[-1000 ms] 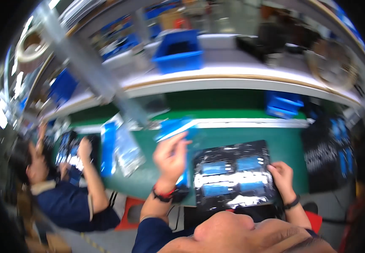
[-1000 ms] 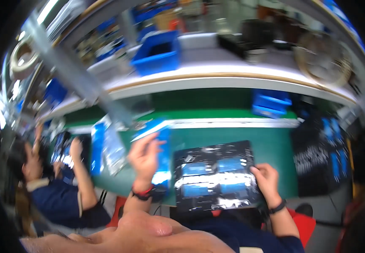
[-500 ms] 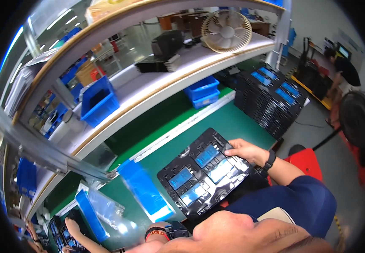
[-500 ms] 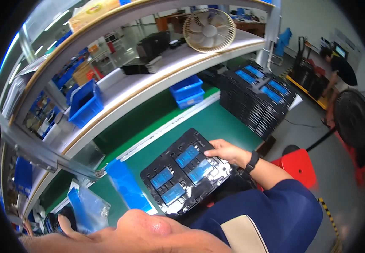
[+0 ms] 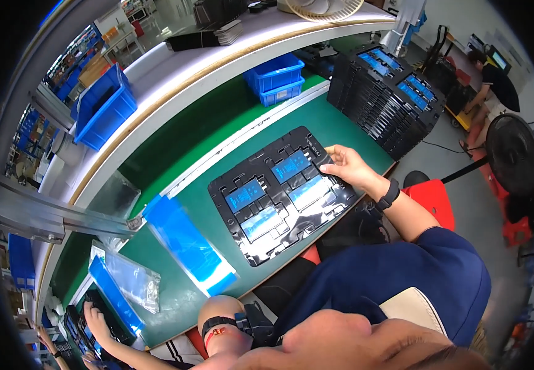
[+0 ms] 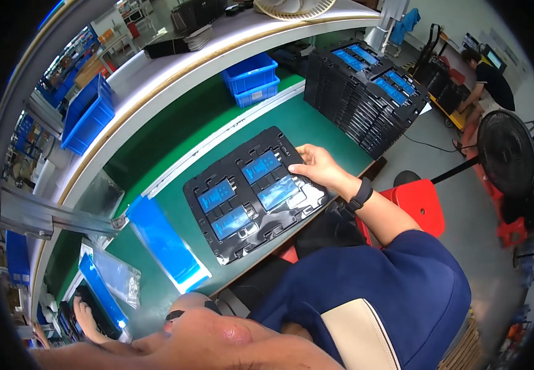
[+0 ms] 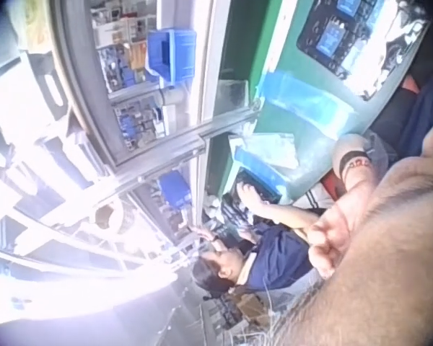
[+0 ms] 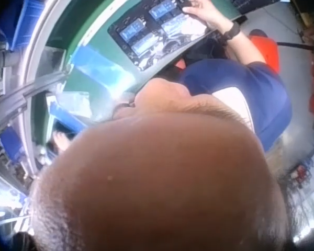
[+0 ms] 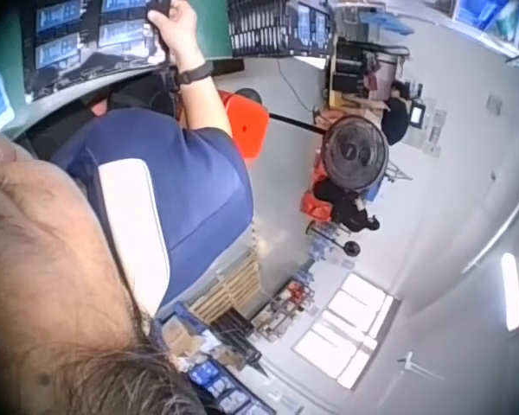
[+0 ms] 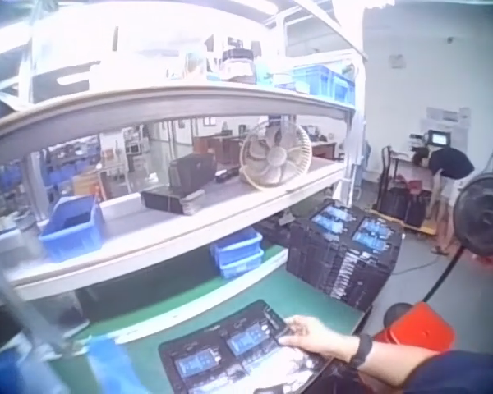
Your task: Applying protective films and labels to battery packs on an assembly line.
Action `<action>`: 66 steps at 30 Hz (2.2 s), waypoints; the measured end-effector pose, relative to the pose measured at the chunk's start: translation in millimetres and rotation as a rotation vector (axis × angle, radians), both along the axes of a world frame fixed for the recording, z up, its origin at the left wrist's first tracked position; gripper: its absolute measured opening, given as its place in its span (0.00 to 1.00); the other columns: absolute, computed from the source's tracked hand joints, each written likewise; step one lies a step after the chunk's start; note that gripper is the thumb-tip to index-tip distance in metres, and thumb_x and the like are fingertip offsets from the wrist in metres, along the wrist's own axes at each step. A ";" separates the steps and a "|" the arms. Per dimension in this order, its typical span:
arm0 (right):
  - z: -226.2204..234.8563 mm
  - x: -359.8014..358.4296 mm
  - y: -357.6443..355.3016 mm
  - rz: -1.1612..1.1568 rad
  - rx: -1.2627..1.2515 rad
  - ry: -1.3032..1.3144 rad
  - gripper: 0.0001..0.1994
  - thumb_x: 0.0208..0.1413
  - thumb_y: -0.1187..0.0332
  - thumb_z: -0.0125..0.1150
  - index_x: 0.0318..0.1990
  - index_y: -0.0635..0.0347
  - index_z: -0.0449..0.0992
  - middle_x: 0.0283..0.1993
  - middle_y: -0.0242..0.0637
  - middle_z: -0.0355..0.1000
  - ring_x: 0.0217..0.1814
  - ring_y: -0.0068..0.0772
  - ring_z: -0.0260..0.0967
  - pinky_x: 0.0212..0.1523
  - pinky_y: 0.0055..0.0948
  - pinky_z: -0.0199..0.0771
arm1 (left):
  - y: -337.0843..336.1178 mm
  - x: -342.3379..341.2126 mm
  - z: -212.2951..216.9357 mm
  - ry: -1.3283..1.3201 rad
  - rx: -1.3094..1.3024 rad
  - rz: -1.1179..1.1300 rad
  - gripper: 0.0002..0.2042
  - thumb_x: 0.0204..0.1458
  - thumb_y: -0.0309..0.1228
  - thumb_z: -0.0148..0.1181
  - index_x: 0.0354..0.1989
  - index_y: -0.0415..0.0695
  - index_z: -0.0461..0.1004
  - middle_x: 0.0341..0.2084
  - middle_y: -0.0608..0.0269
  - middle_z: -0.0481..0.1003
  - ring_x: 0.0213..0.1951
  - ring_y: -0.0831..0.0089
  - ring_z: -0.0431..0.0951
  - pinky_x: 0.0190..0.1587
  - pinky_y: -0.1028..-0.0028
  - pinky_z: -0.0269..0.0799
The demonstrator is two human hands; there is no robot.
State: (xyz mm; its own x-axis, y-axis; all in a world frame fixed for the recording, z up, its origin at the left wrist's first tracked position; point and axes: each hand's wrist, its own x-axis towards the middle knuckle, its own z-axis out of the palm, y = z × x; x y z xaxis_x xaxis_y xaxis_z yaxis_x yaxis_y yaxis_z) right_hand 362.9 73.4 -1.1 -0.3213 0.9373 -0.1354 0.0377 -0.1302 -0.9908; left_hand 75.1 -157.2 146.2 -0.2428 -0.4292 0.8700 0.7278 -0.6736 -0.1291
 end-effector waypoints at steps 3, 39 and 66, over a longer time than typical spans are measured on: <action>9.4 -7.9 -2.8 -0.021 0.091 -0.151 0.20 0.48 0.80 0.59 0.51 0.73 0.65 0.40 0.42 0.73 0.39 0.24 0.72 0.40 0.22 0.72 | -2.1 -7.7 -2.2 0.039 -0.030 0.070 0.19 0.55 0.41 0.48 0.52 0.46 0.65 0.48 0.66 0.68 0.50 0.69 0.64 0.41 0.67 0.57; 35.6 -2.8 8.9 0.186 -0.040 0.021 0.18 0.42 0.83 0.54 0.45 0.68 0.65 0.42 0.35 0.69 0.44 0.22 0.68 0.47 0.22 0.68 | 9.8 -3.7 2.9 0.030 0.012 0.155 0.16 0.52 0.41 0.50 0.46 0.46 0.66 0.38 0.67 0.67 0.48 0.67 0.63 0.45 0.65 0.58; 90.8 200.8 27.1 -0.990 0.648 0.114 0.11 0.48 0.73 0.61 0.39 0.66 0.71 0.36 0.36 0.73 0.34 0.25 0.71 0.38 0.23 0.71 | 53.1 -15.3 12.1 -0.035 0.141 0.008 0.12 0.51 0.33 0.48 0.40 0.37 0.65 0.34 0.56 0.64 0.41 0.60 0.64 0.44 0.62 0.62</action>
